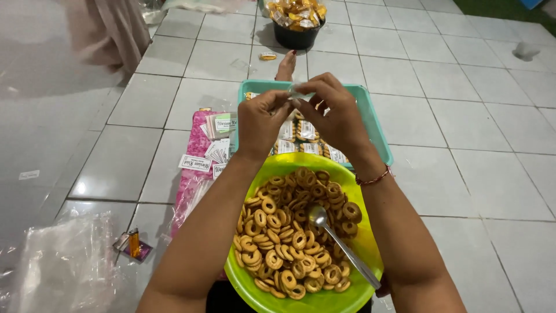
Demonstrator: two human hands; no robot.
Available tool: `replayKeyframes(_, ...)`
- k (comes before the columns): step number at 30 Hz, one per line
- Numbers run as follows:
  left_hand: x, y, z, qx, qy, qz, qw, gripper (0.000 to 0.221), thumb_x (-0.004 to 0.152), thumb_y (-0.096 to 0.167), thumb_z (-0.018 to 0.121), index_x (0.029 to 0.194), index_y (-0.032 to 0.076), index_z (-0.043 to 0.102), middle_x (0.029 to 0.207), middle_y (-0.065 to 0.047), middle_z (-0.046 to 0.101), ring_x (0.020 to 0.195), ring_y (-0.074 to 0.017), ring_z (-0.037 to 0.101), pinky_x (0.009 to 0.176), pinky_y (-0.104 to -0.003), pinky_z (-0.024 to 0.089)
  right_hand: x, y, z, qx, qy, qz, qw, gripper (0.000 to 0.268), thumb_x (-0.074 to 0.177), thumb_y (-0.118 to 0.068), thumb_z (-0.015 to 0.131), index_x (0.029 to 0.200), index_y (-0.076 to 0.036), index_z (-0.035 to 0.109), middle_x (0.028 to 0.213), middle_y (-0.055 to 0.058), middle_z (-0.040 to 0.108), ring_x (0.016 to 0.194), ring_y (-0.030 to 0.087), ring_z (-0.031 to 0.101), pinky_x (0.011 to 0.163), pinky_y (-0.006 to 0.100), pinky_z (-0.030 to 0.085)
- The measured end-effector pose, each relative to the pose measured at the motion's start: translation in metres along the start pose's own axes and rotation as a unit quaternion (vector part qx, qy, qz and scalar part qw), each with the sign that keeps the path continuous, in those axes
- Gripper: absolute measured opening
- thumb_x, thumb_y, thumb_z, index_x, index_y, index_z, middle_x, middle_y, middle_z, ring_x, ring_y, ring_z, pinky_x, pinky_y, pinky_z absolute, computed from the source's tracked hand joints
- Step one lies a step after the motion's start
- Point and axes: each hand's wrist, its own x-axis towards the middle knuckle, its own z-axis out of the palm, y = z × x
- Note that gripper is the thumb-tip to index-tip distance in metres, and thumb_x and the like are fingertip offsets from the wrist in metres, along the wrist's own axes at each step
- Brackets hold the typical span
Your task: Packing small ring-shaped cookies from a bowl into individual plastic packets using a spoon.
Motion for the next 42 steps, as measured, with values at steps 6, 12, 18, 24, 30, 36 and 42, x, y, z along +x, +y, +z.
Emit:
replayKeyframes(6,-0.001,0.018,-0.004,0.042,-0.026,0.044,0.998,0.019,0.096,0.016,0.080,0.108,0.002,0.076,0.092,-0.017,0.078,0.092,-0.0313,0.078,0.080,-0.038,0.064,-0.007,0.000,-0.007,0.020,-0.013,0.066,0.997,0.007,0.104,-0.008,0.068,0.107,-0.002,0.066,0.091,0.013,0.069,0.064,0.022,0.070,0.054,0.034,0.052)
replayKeyframes(12,-0.003,0.016,-0.001,0.058,-0.047,0.083,0.994,0.021,0.087,0.000,0.079,0.108,0.003,0.075,0.093,-0.010,0.081,0.076,-0.0124,0.077,0.065,-0.022,0.062,0.000,-0.021,-0.011,0.045,-0.079,0.111,0.990,0.010,0.111,-0.008,0.054,0.108,-0.003,0.047,0.078,0.007,0.068,0.061,0.013,0.062,0.052,0.025,0.053)
replayKeyframes(18,0.002,0.007,0.001,0.085,-0.036,0.150,0.984,0.014,0.098,0.013,0.074,0.107,0.002,0.078,0.079,-0.007,0.079,0.056,-0.0069,0.061,0.047,-0.021,0.045,-0.001,-0.014,-0.015,0.034,-0.047,0.028,0.998,0.017,0.105,0.005,0.069,0.119,0.003,0.057,0.102,0.014,0.067,0.081,0.018,0.069,0.063,0.024,0.058)
replayKeyframes(24,-0.018,0.060,-0.016,-0.167,-0.015,-0.020,0.986,0.012,0.099,0.009,0.069,0.107,0.000,0.072,0.091,-0.010,0.077,0.080,-0.0140,0.076,0.078,-0.023,0.068,-0.038,-0.097,-0.085,-0.063,0.018,0.126,0.990,0.023,0.110,0.020,0.073,0.125,0.009,0.059,0.109,0.014,0.066,0.095,0.018,0.062,0.092,0.028,0.055)
replayKeyframes(30,-0.102,0.111,-0.061,-0.100,-0.059,-0.288,0.951,0.012,0.094,0.012,0.067,0.100,0.003,0.074,0.081,-0.010,0.078,0.062,-0.0153,0.075,0.059,-0.026,0.069,-0.139,-0.156,-0.079,-0.306,-0.225,0.292,0.878,0.065,0.056,-0.038,0.094,0.112,-0.010,0.074,0.099,0.004,0.079,0.071,0.020,0.073,0.064,0.032,0.057)
replayKeyframes(36,-0.195,0.094,-0.074,-0.386,-0.007,-0.393,0.835,0.022,0.098,0.010,0.063,0.107,-0.010,0.063,0.084,-0.027,0.078,0.046,-0.0259,0.070,0.037,-0.028,0.053,-0.198,-0.143,-0.074,-0.306,-0.264,0.312,0.860,0.051,0.072,-0.016,0.079,0.121,-0.020,0.065,0.076,-0.007,0.072,0.066,0.016,0.064,0.071,0.031,0.052)
replayKeyframes(42,-0.199,0.084,-0.069,-0.391,-0.009,-0.338,0.856,0.020,0.100,0.006,0.060,0.108,-0.012,0.064,0.084,-0.025,0.077,0.046,-0.0181,0.065,0.038,-0.023,0.050,-0.178,-0.152,-0.055,-0.183,0.009,0.325,0.928,0.019,0.083,0.012,0.077,0.101,0.009,0.071,0.098,0.012,0.073,0.073,0.016,0.062,0.064,0.024,0.049)
